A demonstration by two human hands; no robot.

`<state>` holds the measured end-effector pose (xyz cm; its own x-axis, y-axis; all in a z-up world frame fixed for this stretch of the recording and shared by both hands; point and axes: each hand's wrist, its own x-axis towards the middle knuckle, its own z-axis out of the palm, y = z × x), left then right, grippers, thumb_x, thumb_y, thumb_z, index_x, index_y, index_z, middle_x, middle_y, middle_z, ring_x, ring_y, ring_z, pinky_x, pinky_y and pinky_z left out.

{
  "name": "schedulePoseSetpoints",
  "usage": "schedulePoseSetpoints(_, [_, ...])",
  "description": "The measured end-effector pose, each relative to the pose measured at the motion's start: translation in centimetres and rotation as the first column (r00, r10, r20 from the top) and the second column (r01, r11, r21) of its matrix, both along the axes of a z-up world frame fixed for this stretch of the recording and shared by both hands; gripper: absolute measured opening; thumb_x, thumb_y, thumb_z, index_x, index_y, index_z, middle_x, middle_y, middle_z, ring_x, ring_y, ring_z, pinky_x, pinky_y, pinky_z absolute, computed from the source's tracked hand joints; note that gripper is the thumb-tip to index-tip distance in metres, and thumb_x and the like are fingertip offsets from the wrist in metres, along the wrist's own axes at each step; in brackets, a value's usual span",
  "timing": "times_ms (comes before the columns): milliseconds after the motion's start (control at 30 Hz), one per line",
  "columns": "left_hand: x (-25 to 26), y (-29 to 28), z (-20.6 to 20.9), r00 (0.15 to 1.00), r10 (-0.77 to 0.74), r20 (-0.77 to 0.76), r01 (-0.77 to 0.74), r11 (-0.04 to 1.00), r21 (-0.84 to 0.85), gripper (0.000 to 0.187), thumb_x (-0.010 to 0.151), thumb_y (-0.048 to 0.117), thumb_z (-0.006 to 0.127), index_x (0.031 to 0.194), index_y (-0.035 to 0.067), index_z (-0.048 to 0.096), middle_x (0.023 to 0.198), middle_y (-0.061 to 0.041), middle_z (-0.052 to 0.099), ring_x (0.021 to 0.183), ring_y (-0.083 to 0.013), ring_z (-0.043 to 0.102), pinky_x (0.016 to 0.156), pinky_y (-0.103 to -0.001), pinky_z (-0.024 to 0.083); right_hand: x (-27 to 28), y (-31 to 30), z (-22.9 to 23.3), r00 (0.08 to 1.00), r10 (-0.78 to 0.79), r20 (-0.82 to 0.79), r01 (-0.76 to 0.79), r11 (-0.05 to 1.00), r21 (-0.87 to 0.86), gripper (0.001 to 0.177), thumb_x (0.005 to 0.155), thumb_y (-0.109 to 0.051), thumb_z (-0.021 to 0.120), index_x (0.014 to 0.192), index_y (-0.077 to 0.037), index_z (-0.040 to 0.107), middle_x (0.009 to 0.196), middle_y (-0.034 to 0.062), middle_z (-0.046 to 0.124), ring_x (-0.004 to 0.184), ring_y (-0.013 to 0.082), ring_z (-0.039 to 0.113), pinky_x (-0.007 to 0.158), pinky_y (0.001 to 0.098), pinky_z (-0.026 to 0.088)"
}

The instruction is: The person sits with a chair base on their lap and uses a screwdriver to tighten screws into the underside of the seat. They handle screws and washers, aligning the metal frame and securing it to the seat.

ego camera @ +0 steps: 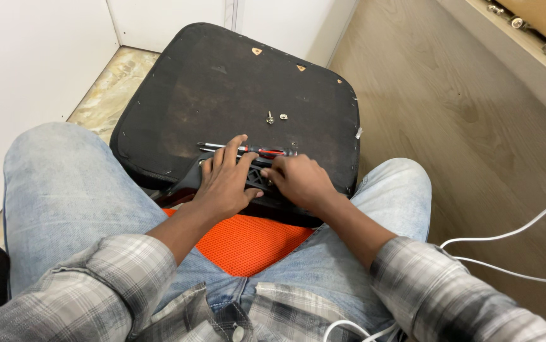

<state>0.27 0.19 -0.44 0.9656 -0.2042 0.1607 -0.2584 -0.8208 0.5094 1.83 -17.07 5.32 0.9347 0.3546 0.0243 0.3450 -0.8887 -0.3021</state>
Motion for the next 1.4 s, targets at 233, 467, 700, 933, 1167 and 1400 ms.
schedulePoseSetpoints(233, [-0.2,0.0,0.0,1.0,0.007,0.02,-0.006,1.0,-0.004,0.077,0.078,0.034,0.086,0.143,0.012,0.049,0.16,-0.011,0.019,0.148,-0.0335,0.018,0.114,-0.06,0.019,8.6,-1.5,-1.3,0.962,-0.021,0.274,-0.067,0.948,0.311,0.023,0.093,-0.018,0.066,0.112,-0.006,0.07,0.107,0.013,0.073,0.097,0.0301,0.073,0.085,0.0424,0.057])
schedulePoseSetpoints(467, [-0.3,0.0,0.0,0.999,0.002,0.033,-0.001,1.0,-0.023,0.076,0.078,0.033,0.086,0.142,0.012,0.05,0.16,-0.012,0.02,0.147,-0.0341,0.023,0.113,-0.06,0.021,16.2,-0.3,-3.4,0.971,0.183,0.151,-0.191,0.981,0.037,0.038,0.091,-0.017,0.07,0.127,-0.011,0.066,0.121,0.016,0.062,0.112,0.0349,0.061,0.096,0.045,0.049])
schedulePoseSetpoints(700, [0.0,-0.2,0.1,1.0,0.016,0.004,-0.016,1.0,-0.015,0.072,0.08,0.031,0.083,0.141,0.014,0.051,0.161,-0.009,0.02,0.147,-0.0309,0.022,0.115,-0.059,0.019,15.1,-0.2,-3.0,0.983,0.136,0.12,-0.142,0.989,0.039,0.015,0.096,-0.016,0.069,0.105,-0.005,0.074,0.11,0.0133,0.067,0.102,0.0314,0.066,0.09,0.0438,0.053])
schedulePoseSetpoints(933, [-0.1,0.4,-0.5,0.99,0.061,0.126,-0.063,0.998,0.014,0.065,0.079,0.03,0.081,0.138,0.016,0.058,0.161,-0.01,0.024,0.146,-0.0301,0.026,0.112,-0.059,0.018,10.0,-7.2,1.6,0.984,-0.077,-0.163,0.154,0.834,0.53,0.016,0.103,-0.017,0.065,0.104,-0.001,0.066,0.085,0.0048,0.064,0.073,0.0144,0.06,0.069,0.0297,0.056])
schedulePoseSetpoints(1167, [0.9,0.5,-0.7,0.985,0.133,0.114,-0.142,0.987,0.073,0.064,0.082,0.036,0.077,0.139,0.016,0.058,0.162,-0.01,0.025,0.144,-0.0297,0.026,0.113,-0.059,0.017,3.7,-14.0,1.2,0.697,-0.067,-0.714,0.576,0.646,0.502,0.014,0.094,-0.017,0.069,0.1,-0.004,0.067,0.084,0.0017,0.068,0.073,0.0091,0.066,0.071,0.0261,0.06])
schedulePoseSetpoints(1400, [2.2,1.7,-2.3,0.965,0.237,0.11,-0.248,0.964,0.095,0.066,0.085,0.044,0.073,0.143,0.016,0.056,0.161,-0.014,0.028,0.149,-0.0314,0.022,0.115,-0.058,0.016,5.0,-14.2,-0.4,0.633,-0.114,-0.766,0.611,0.682,0.403,0.014,0.095,-0.013,0.069,0.101,-0.001,0.068,0.086,0.0076,0.072,0.069,0.0097,0.067,0.061,0.0219,0.059])
